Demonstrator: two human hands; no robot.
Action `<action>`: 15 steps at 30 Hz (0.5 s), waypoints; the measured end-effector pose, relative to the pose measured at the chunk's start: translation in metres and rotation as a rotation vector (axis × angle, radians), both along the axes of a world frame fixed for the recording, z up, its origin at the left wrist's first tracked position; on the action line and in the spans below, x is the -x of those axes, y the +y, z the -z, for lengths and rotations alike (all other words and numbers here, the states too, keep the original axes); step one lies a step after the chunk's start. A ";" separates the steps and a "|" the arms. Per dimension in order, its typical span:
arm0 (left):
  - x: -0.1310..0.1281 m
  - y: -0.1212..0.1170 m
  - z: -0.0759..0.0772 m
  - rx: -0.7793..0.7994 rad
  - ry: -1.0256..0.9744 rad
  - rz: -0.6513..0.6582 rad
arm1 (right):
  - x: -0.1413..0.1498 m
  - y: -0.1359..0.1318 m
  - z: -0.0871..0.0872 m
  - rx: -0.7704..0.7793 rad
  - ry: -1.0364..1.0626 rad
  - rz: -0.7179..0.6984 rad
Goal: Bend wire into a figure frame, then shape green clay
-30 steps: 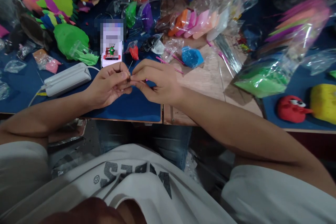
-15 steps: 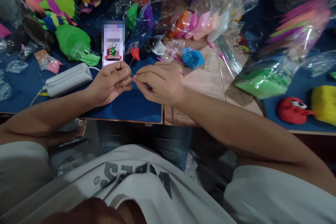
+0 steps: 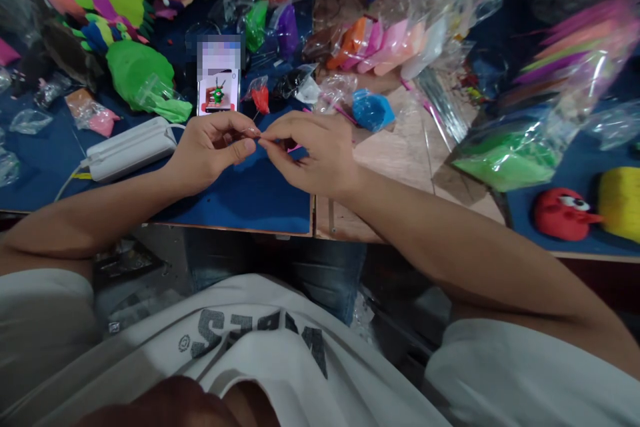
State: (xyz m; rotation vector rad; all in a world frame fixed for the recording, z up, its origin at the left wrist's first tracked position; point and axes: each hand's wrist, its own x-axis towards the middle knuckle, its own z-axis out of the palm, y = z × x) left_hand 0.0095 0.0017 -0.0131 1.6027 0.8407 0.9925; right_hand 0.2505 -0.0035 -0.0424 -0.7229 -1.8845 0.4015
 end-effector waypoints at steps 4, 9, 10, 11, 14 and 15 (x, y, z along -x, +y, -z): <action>0.000 -0.002 -0.004 -0.067 0.056 -0.023 | 0.003 -0.006 -0.004 0.092 0.040 0.059; 0.001 -0.006 -0.003 -0.132 0.119 -0.026 | 0.004 -0.009 -0.013 0.273 0.187 -0.010; 0.001 -0.006 -0.003 -0.123 0.120 -0.026 | 0.003 -0.007 -0.015 0.351 0.223 -0.077; 0.002 -0.007 -0.004 -0.112 0.122 -0.024 | 0.002 -0.004 -0.016 0.445 0.254 -0.157; 0.002 -0.009 -0.009 -0.087 0.129 0.002 | -0.003 0.007 -0.019 0.764 0.318 -0.437; 0.002 -0.010 -0.011 -0.081 0.128 0.016 | -0.005 0.010 -0.021 0.859 0.326 -0.527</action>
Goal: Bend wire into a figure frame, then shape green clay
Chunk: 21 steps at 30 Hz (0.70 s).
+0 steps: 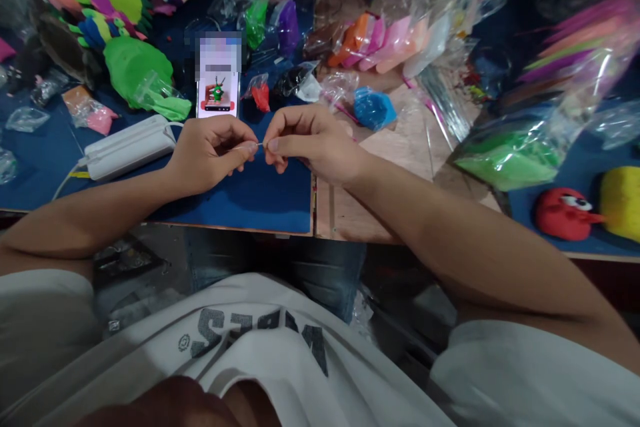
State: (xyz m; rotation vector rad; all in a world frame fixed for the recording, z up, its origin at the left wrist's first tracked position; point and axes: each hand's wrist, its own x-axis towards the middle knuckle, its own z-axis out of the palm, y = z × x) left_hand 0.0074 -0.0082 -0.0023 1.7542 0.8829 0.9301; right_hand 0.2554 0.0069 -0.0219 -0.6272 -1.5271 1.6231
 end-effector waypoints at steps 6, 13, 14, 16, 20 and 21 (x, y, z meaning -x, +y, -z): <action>0.003 -0.001 -0.005 -0.094 0.059 0.078 | -0.007 0.007 -0.008 0.181 0.029 -0.290; 0.021 0.009 0.006 -0.624 0.369 0.199 | 0.001 -0.009 -0.020 0.217 0.006 -0.391; 0.022 0.010 0.008 -0.706 0.390 0.195 | 0.002 -0.011 -0.020 0.202 0.013 -0.393; 0.024 0.011 0.013 -0.829 0.406 0.188 | 0.005 -0.013 -0.018 0.166 0.042 -0.422; 0.021 0.006 0.016 -0.770 0.401 0.186 | 0.009 -0.015 -0.010 0.162 0.190 -0.498; 0.019 0.003 0.014 -0.728 0.383 0.188 | 0.010 -0.015 -0.009 0.172 0.208 -0.504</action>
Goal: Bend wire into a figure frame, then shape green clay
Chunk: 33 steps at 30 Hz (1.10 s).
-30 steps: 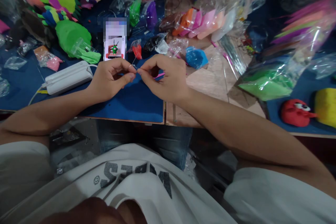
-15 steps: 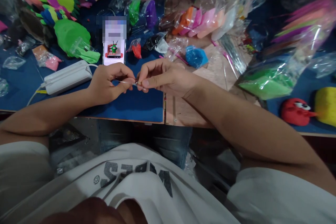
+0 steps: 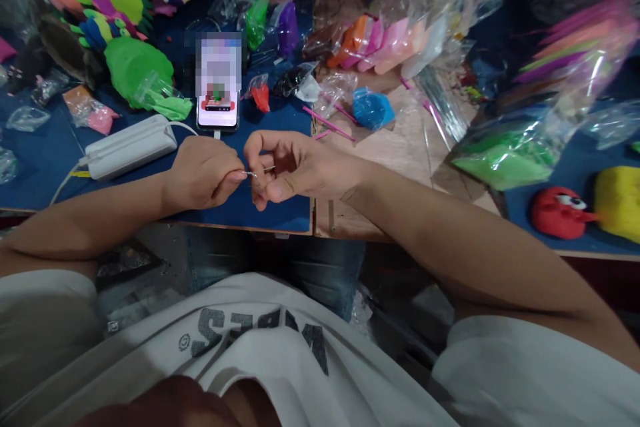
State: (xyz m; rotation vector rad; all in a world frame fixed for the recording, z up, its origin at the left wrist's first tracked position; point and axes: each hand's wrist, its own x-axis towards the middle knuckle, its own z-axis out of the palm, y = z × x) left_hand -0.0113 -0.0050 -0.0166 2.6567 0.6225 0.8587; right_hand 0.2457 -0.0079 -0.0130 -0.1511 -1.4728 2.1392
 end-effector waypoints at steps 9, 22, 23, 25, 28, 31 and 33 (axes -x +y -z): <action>-0.009 -0.018 -0.012 -0.159 0.133 -0.075 | 0.006 -0.009 0.001 -0.117 0.031 0.154; -0.009 -0.022 -0.015 -0.017 -0.031 -0.086 | 0.016 -0.027 0.001 -0.502 0.008 0.585; -0.009 -0.023 -0.016 0.003 -0.070 -0.082 | 0.017 -0.027 0.002 -0.525 -0.010 0.646; -0.009 -0.025 -0.019 0.021 -0.144 -0.077 | 0.019 -0.027 0.005 -0.569 -0.054 0.775; -0.009 -0.026 -0.022 0.025 -0.196 -0.087 | 0.018 -0.026 0.011 -0.640 -0.115 0.948; -0.010 -0.027 -0.022 0.093 -0.151 -0.131 | 0.017 -0.025 0.017 -0.700 -0.189 1.089; -0.012 -0.026 -0.020 0.177 -0.128 -0.164 | 0.015 -0.024 0.019 -0.699 -0.251 1.156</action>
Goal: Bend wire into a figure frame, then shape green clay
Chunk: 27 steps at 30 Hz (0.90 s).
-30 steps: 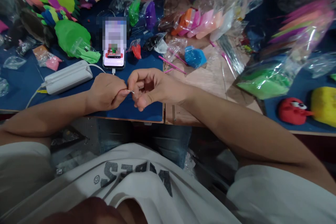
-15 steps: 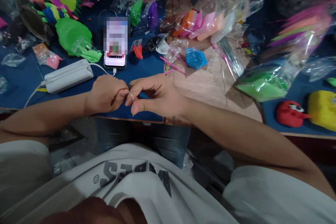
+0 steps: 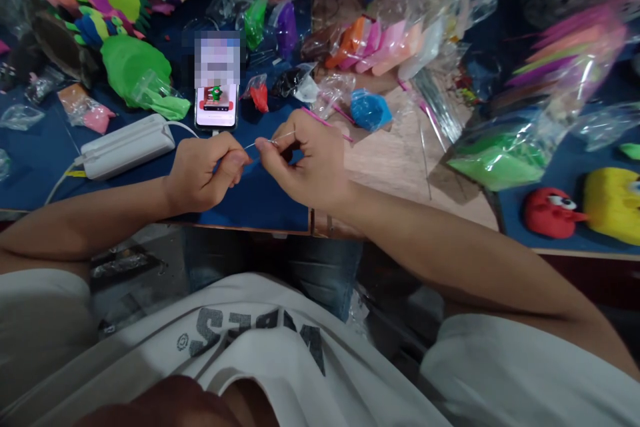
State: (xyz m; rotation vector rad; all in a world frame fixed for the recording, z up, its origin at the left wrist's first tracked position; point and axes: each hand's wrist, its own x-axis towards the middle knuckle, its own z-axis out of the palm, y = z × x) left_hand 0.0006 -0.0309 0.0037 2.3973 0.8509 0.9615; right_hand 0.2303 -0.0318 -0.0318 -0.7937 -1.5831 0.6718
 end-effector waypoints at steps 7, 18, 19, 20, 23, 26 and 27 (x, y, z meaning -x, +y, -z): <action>-0.008 0.012 0.001 0.470 -0.242 -0.004 | -0.005 0.019 -0.010 0.281 0.100 -0.329; -0.008 0.022 0.001 0.927 -0.387 0.183 | -0.020 0.037 -0.008 0.489 0.192 -0.834; -0.007 0.021 0.001 0.941 -0.380 0.184 | -0.020 0.038 -0.008 0.496 0.186 -0.827; -0.007 0.021 0.001 0.950 -0.371 0.180 | -0.020 0.037 -0.007 0.500 0.181 -0.805; -0.007 0.021 0.001 0.968 -0.357 0.151 | -0.019 0.034 -0.008 0.484 0.162 -0.665; -0.008 0.022 0.002 0.987 -0.375 0.127 | -0.019 0.029 -0.010 0.421 0.109 -0.507; -0.008 0.022 0.002 0.993 -0.379 0.121 | -0.019 0.028 -0.011 0.392 0.084 -0.469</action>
